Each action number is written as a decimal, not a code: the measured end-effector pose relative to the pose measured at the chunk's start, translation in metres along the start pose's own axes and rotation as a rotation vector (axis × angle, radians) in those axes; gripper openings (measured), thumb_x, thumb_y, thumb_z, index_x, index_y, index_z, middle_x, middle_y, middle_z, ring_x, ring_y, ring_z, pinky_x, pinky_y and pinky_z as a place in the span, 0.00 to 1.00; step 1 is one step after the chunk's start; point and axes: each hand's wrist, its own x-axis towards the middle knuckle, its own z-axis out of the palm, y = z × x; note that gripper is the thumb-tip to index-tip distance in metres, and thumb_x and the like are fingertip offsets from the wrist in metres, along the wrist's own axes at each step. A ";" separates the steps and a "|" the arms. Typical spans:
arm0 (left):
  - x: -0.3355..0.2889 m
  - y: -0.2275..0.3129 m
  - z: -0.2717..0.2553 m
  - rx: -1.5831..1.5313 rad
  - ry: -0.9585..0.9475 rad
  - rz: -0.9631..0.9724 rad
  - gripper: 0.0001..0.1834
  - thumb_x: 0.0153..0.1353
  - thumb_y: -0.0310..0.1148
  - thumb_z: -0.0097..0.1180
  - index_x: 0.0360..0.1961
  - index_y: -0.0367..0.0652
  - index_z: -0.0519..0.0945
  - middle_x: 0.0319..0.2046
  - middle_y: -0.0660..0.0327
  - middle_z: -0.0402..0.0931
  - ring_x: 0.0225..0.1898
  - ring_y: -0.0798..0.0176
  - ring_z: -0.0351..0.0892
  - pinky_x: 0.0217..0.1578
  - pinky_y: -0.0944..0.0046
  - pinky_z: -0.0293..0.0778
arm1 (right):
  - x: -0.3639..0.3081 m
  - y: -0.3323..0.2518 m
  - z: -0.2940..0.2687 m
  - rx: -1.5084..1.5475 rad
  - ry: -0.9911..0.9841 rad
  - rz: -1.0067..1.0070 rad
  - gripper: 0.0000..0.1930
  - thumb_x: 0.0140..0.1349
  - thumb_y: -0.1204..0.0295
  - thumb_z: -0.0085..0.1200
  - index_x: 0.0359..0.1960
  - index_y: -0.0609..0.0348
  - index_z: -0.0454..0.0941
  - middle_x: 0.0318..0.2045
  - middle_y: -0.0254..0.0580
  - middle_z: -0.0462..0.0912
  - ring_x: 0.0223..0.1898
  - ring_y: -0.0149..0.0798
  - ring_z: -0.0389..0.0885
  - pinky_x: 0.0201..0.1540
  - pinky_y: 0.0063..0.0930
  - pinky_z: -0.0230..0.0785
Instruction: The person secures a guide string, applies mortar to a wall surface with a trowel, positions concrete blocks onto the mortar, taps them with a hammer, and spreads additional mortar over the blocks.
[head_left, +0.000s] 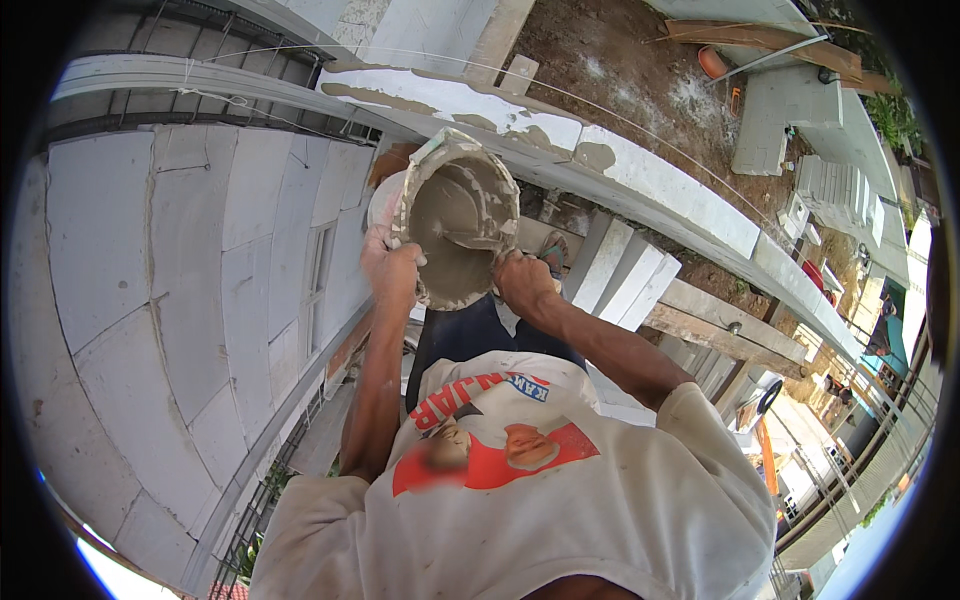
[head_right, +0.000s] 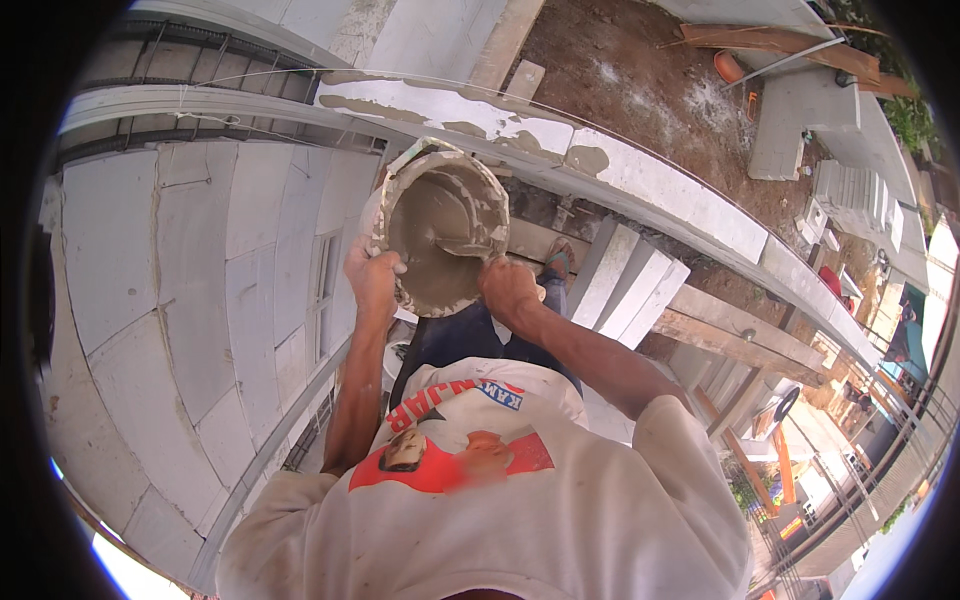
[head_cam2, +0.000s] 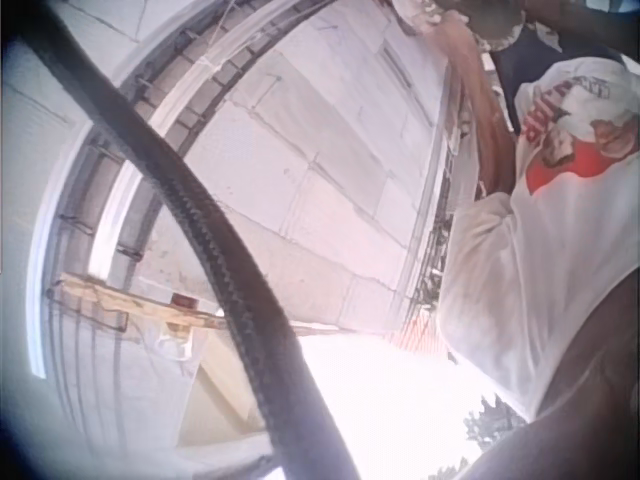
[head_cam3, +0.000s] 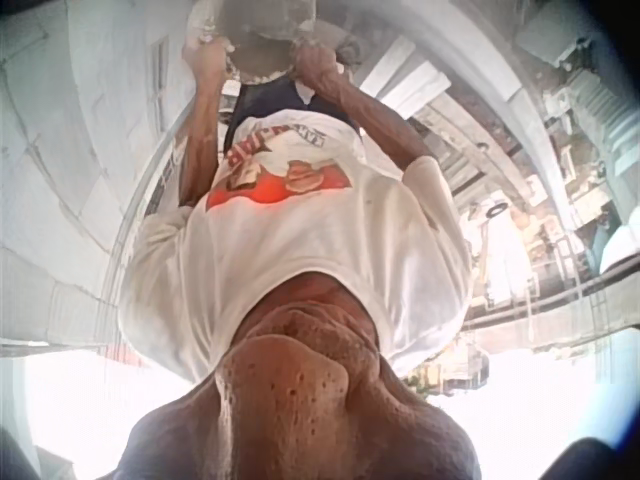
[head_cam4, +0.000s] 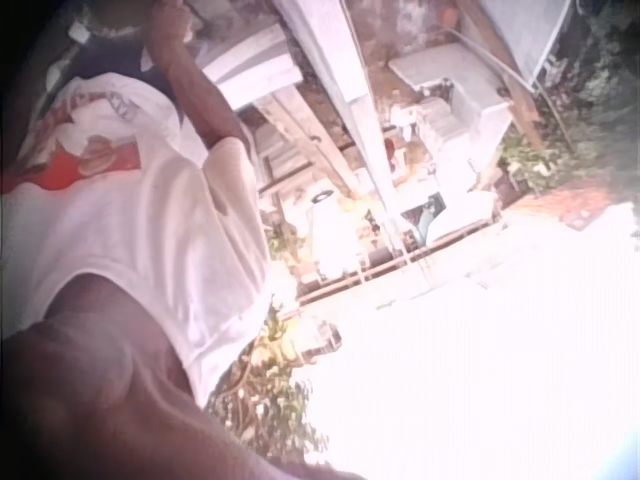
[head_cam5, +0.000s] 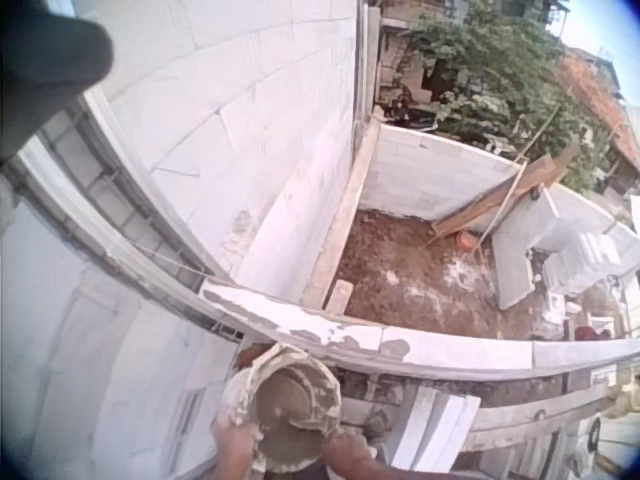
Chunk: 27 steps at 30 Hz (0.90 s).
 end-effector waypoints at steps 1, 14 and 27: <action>-0.004 0.000 0.005 -0.090 0.011 0.058 0.13 0.41 0.14 0.53 0.29 0.40 0.71 0.26 0.60 0.76 0.20 0.69 0.71 0.22 0.67 0.68 | -0.012 0.000 -0.005 -0.008 0.005 -0.016 0.13 0.69 0.71 0.49 0.49 0.65 0.79 0.38 0.53 0.87 0.35 0.52 0.90 0.33 0.44 0.83; -0.065 -0.016 0.066 -0.189 0.057 -0.050 0.17 0.41 0.16 0.53 0.35 0.40 0.74 0.25 0.63 0.72 0.24 0.65 0.71 0.27 0.65 0.71 | -0.119 0.113 -0.005 1.537 -0.409 -0.008 0.13 0.68 0.61 0.63 0.34 0.57 0.79 0.13 0.26 0.67 0.11 0.25 0.66 0.14 0.24 0.59; -0.094 -0.066 0.091 -0.178 0.184 -0.242 0.18 0.41 0.18 0.54 0.37 0.40 0.72 0.31 0.60 0.74 0.28 0.62 0.73 0.26 0.63 0.69 | -0.099 0.220 0.027 0.549 0.475 0.237 0.20 0.65 0.64 0.52 0.50 0.71 0.78 0.32 0.57 0.85 0.32 0.51 0.87 0.36 0.45 0.80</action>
